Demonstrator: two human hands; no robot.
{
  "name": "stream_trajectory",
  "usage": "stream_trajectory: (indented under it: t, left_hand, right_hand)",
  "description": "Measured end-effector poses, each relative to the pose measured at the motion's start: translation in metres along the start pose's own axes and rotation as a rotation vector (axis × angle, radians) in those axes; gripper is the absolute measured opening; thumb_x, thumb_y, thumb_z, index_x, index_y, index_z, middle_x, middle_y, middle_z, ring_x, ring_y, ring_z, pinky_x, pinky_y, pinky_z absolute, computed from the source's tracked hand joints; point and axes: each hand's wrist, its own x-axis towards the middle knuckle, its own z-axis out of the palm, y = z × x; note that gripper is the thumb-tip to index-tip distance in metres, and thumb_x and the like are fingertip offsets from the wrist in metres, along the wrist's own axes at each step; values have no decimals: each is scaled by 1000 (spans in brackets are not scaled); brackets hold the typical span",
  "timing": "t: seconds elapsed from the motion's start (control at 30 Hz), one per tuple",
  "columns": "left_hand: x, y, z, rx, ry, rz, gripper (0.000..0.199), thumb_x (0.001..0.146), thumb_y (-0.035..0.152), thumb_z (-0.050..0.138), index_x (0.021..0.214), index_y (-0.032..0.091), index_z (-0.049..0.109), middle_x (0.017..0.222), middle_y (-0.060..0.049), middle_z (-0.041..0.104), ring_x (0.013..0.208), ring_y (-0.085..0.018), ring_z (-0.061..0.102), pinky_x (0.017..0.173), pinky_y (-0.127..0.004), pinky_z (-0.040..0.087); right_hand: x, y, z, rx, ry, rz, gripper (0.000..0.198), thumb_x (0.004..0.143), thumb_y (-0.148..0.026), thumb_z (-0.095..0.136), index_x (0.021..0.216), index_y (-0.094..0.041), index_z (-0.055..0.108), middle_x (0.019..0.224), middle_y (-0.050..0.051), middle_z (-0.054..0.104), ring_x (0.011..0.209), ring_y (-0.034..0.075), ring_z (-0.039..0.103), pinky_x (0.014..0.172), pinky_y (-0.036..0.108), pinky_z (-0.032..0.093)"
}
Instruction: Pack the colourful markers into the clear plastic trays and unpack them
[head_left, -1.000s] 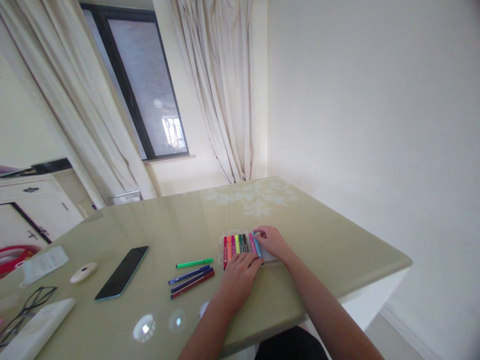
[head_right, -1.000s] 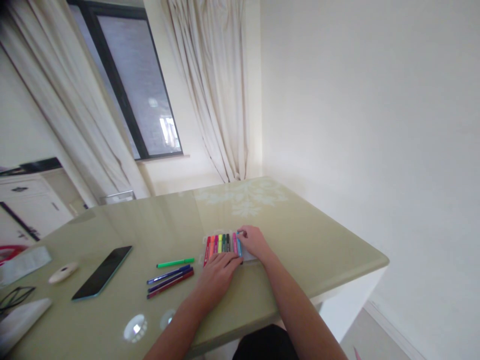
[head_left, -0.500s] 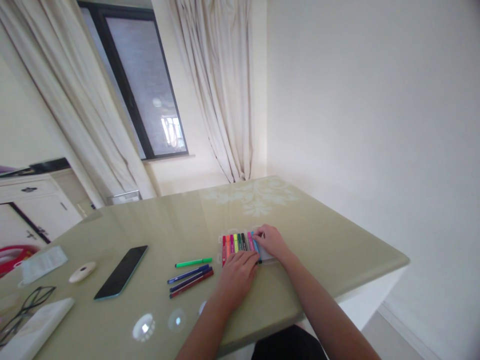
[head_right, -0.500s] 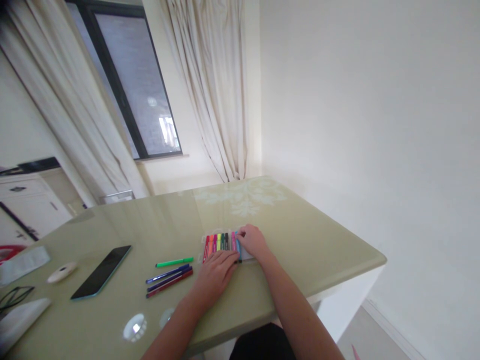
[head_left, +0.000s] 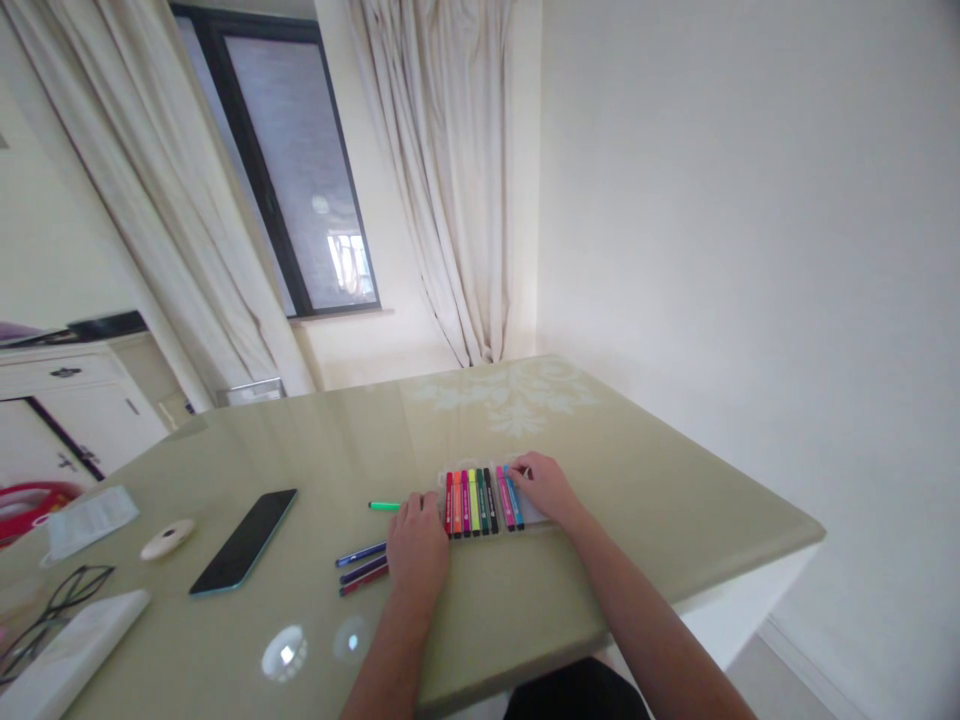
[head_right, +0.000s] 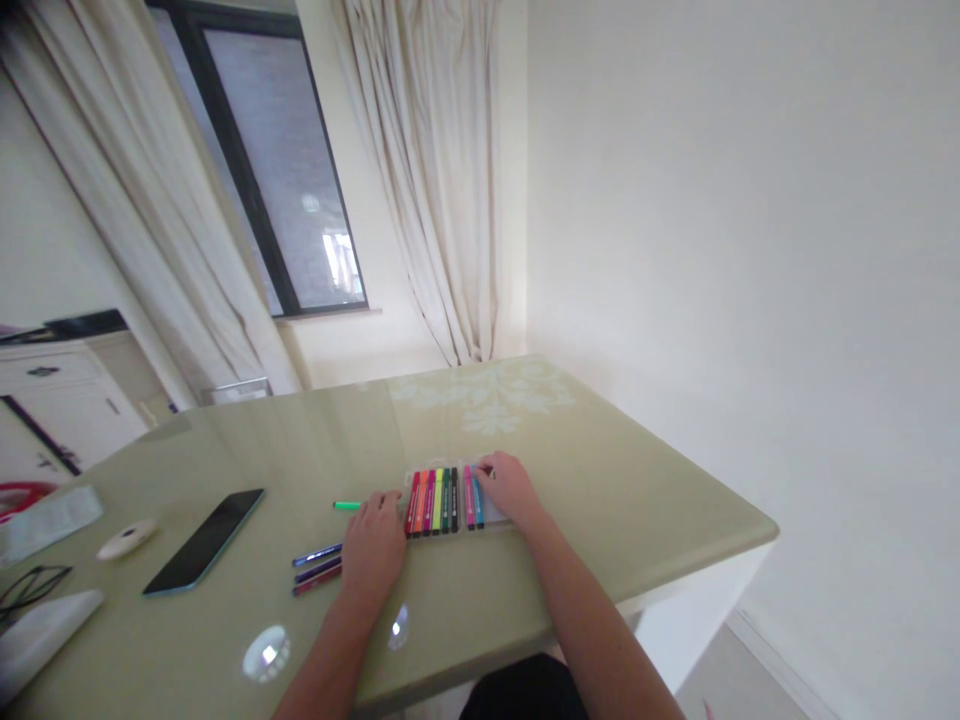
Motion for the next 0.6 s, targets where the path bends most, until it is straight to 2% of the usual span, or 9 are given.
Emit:
stream_trajectory:
  t: [0.07, 0.17, 0.37, 0.5, 0.6]
  left_hand:
    - [2, -4, 2, -23, -14, 10, 40, 90, -2, 44, 114, 19, 68, 115, -9, 68, 106, -22, 62, 91, -33, 45]
    - [5, -13, 5, -49, -25, 18, 40, 88, -5, 44, 105, 19, 71, 117, -8, 69, 107, -20, 63, 91, -30, 45]
    - [8, -21, 5, -77, -3, 11, 32, 95, 2, 44, 100, 19, 71, 102, -7, 72, 99, -22, 66, 87, -32, 47]
    - [7, -19, 3, -83, 57, 5, 34, 95, 3, 43, 108, 19, 69, 110, -8, 70, 100, -22, 66, 85, -33, 48]
    - [6, -16, 2, -90, 93, -9, 30, 98, 8, 44, 105, 19, 70, 112, -9, 68, 93, -22, 68, 79, -33, 50]
  right_hand:
    - [0, 0, 0, 2, 1, -1, 19, 91, -24, 61, 82, -18, 77, 84, 6, 74, 79, 19, 64, 75, 28, 43]
    - [0, -1, -1, 5, 3, 2, 20, 91, -25, 61, 81, -19, 77, 84, 6, 74, 79, 19, 64, 75, 28, 43]
    - [0, -2, -1, 6, 0, 2, 19, 91, -25, 63, 82, -18, 77, 84, 6, 74, 78, 19, 63, 74, 28, 43]
    - [-1, -3, -1, 10, 3, -4, 18, 92, -24, 63, 82, -18, 77, 84, 6, 73, 78, 19, 63, 74, 29, 43]
    - [-1, -5, -3, 15, 10, -16, 18, 91, -22, 63, 81, -18, 76, 82, 6, 72, 77, 19, 62, 75, 29, 43]
